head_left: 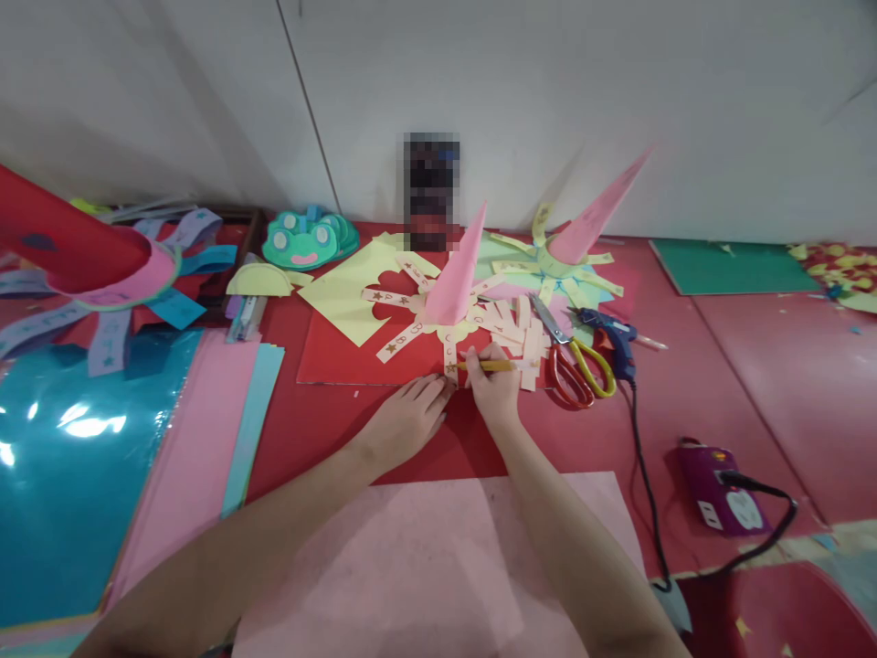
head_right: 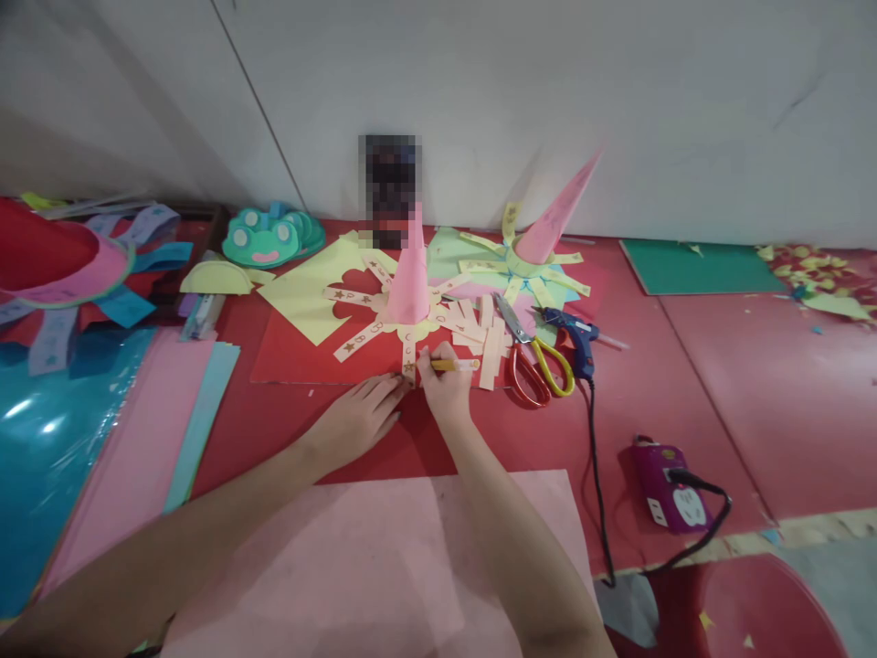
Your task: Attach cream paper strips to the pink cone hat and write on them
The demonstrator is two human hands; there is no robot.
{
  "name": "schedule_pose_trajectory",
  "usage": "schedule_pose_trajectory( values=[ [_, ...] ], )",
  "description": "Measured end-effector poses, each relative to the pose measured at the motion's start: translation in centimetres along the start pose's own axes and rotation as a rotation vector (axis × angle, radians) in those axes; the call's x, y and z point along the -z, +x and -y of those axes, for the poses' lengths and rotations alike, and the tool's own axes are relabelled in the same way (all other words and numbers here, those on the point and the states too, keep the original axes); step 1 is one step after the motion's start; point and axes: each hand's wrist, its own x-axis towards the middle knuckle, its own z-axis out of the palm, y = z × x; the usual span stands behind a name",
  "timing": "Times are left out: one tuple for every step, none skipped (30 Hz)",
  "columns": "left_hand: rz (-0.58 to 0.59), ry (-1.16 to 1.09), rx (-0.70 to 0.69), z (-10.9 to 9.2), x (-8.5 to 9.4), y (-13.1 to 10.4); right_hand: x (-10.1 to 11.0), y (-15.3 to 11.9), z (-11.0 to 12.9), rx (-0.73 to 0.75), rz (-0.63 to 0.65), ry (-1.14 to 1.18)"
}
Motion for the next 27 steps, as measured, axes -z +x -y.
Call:
schedule_pose_trajectory(
  values=[
    [0.001, -0.005, 0.002, 0.00, 0.00, -0.01, 0.00, 0.00, 0.01, 0.000, 0.001, 0.001],
    [0.001, -0.011, 0.003, 0.00, -0.01, -0.02, 0.00, 0.01, 0.04, 0.000, 0.001, 0.003],
    [-0.001, -0.018, 0.006, 0.00, -0.02, -0.03, 0.01, 0.01, 0.08, -0.001, 0.000, 0.005],
    [-0.004, -0.021, 0.008, -0.01, -0.03, -0.03, 0.02, 0.02, 0.11, -0.004, -0.001, 0.007],
    [-0.008, -0.020, 0.008, -0.01, -0.03, -0.02, 0.03, 0.02, 0.15, -0.006, 0.000, 0.010],
    [-0.011, -0.012, 0.005, -0.02, -0.03, -0.01, 0.05, 0.02, 0.18, -0.007, 0.003, 0.017],
    [-0.014, 0.001, 0.000, -0.03, -0.01, 0.01, 0.08, 0.02, 0.21, -0.007, 0.009, 0.026],
    [-0.015, 0.015, -0.006, -0.03, 0.01, 0.02, 0.10, 0.01, 0.26, -0.006, 0.019, 0.035],
    [-0.014, 0.029, -0.014, -0.04, 0.03, 0.04, 0.13, 0.00, 0.32, -0.004, 0.029, 0.041],
    [-0.013, 0.039, -0.018, -0.04, 0.06, 0.05, 0.15, -0.01, 0.39, -0.004, 0.040, 0.043],
    [-0.009, 0.044, -0.019, -0.04, 0.08, 0.05, 0.17, -0.02, 0.47, -0.006, 0.049, 0.044],
    [-0.004, 0.045, -0.019, -0.04, 0.10, 0.04, 0.19, -0.03, 0.56, -0.008, 0.058, 0.045],
    [0.001, 0.044, -0.018, -0.04, 0.11, 0.03, 0.19, -0.03, 0.64, -0.011, 0.066, 0.048],
    [0.004, 0.042, -0.019, -0.04, 0.10, 0.02, 0.19, -0.04, 0.70, -0.016, 0.074, 0.056],
    [0.007, 0.039, -0.019, -0.04, 0.08, 0.01, 0.18, -0.04, 0.74, -0.021, 0.080, 0.067],
    [0.008, 0.036, -0.019, -0.04, 0.06, -0.01, 0.17, -0.03, 0.75, -0.026, 0.088, 0.078],
    [0.010, 0.031, -0.018, -0.05, 0.03, -0.03, 0.15, -0.02, 0.73, -0.030, 0.094, 0.087],
    [0.012, 0.024, -0.013, -0.05, 0.01, -0.04, 0.14, 0.00, 0.70, -0.032, 0.098, 0.093],
    [0.013, 0.018, -0.006, -0.06, -0.01, -0.05, 0.14, 0.02, 0.66, -0.035, 0.099, 0.093],
    [0.014, 0.011, 0.002, -0.06, -0.03, -0.05, 0.14, 0.04, 0.63, -0.035, 0.093, 0.087],
    [0.015, 0.005, 0.008, -0.06, -0.04, -0.05, 0.14, 0.05, 0.61, -0.035, 0.082, 0.077],
    [0.015, 0.000, 0.010, -0.06, -0.03, -0.04, 0.15, 0.07, 0.62, -0.035, 0.067, 0.065],
    [0.016, -0.002, 0.010, -0.06, -0.03, -0.03, 0.16, 0.08, 0.66, -0.035, 0.055, 0.055],
    [0.015, -0.002, 0.009, -0.06, -0.01, -0.02, 0.17, 0.08, 0.73, -0.035, 0.050, 0.051],
    [0.014, 0.000, 0.008, -0.05, 0.00, -0.02, 0.17, 0.08, 0.80, -0.033, 0.051, 0.054],
    [0.012, 0.004, 0.006, -0.05, 0.01, -0.01, 0.18, 0.08, 0.88, -0.031, 0.060, 0.062],
    [0.008, 0.010, 0.004, -0.05, 0.02, -0.02, 0.18, 0.08, 0.94, -0.031, 0.071, 0.071]
  ],
)
